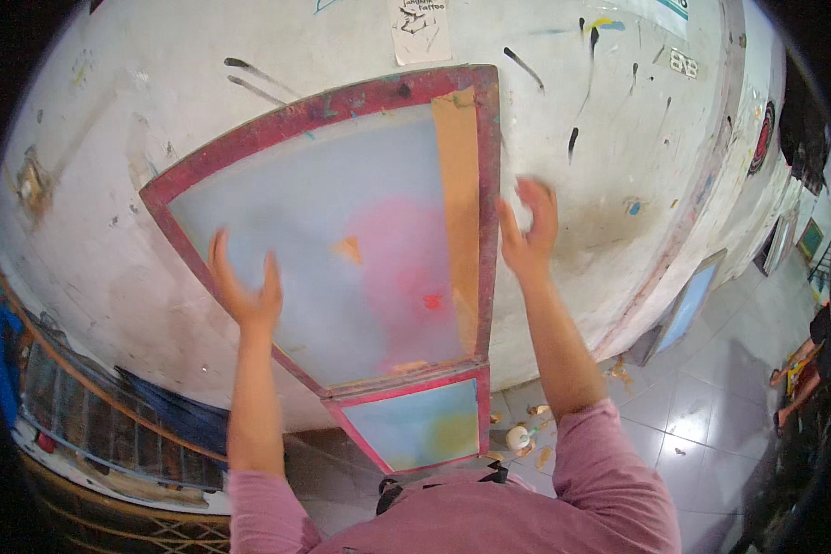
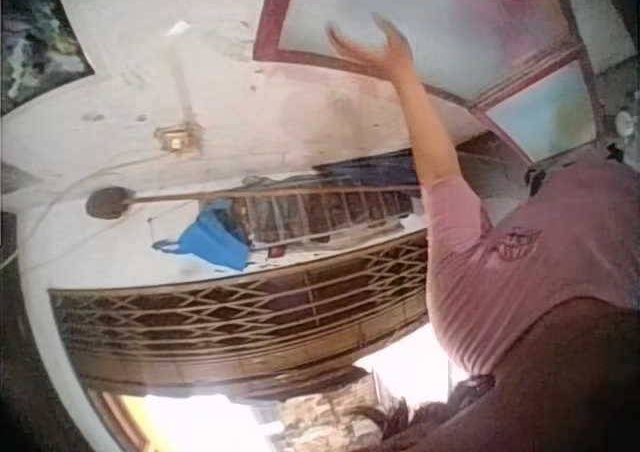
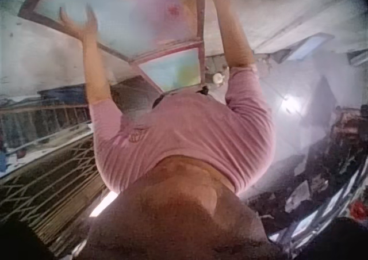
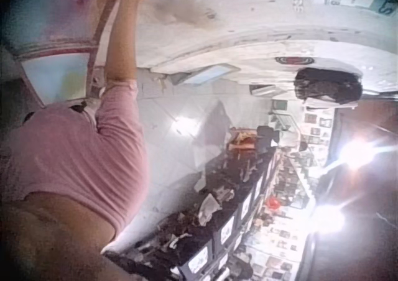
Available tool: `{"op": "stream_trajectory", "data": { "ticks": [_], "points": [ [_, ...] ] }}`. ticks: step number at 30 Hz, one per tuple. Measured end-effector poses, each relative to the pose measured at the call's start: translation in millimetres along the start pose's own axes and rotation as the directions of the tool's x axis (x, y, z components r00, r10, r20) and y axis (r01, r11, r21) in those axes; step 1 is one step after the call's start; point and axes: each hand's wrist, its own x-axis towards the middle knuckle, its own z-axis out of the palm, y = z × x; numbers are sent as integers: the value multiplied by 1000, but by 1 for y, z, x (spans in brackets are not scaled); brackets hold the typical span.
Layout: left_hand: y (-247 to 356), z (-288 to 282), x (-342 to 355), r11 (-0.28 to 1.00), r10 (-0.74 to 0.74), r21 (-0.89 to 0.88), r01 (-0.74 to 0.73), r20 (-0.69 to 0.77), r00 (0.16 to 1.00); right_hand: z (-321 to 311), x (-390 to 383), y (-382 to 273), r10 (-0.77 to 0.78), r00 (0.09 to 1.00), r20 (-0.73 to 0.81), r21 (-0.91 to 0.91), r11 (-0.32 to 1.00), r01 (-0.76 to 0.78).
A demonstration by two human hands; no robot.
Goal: The person peels strips of masking tape from the edges of a large rectangular frame. They use a spray bottle to apply liquid to the tape to aid removal. The person works on multiple frames, peeling tape from the edges and corners.
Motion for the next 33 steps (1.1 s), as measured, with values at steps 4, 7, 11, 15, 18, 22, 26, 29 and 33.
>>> {"op": "stream_trajectory", "data": {
  "ticks": [4, 7, 11, 15, 18, 22, 26, 29, 33],
  "points": [
    [79, 45, 104, 873, 488, -53, -485, 49, 872, 31, 86, -24, -329, 944, 14, -56, 943, 329],
    [92, 75, 131, 869, 495, -59, -492, 110, 862, 43, 107, -34, -367, 929, 34, -73, 927, 369],
    [91, 99, 136, 904, 426, -42, -426, 173, 888, 41, 111, -27, -358, 929, 99, -58, 929, 364],
    [93, 101, 133, 935, 352, -31, -354, 208, 912, 43, 110, -23, -381, 922, 60, -62, 921, 385],
    [90, 103, 133, 934, 355, -28, -357, 204, 912, 47, 108, -25, -328, 944, 43, -29, 944, 329],
    [91, 102, 133, 934, 354, -26, -356, 199, 914, 47, 112, -26, -390, 916, 99, -17, 919, 393],
    [92, 103, 133, 936, 348, -21, -350, 196, 917, 53, 114, -25, -406, 914, 17, -59, 912, 406],
    [90, 104, 133, 935, 355, -54, -351, 185, 916, 55, 110, -23, -347, 938, -5, -59, 936, 346],
    [91, 103, 133, 932, 361, -56, -357, 176, 916, 57, 110, -22, -388, 921, -23, -53, 921, 387]
  ]
}}
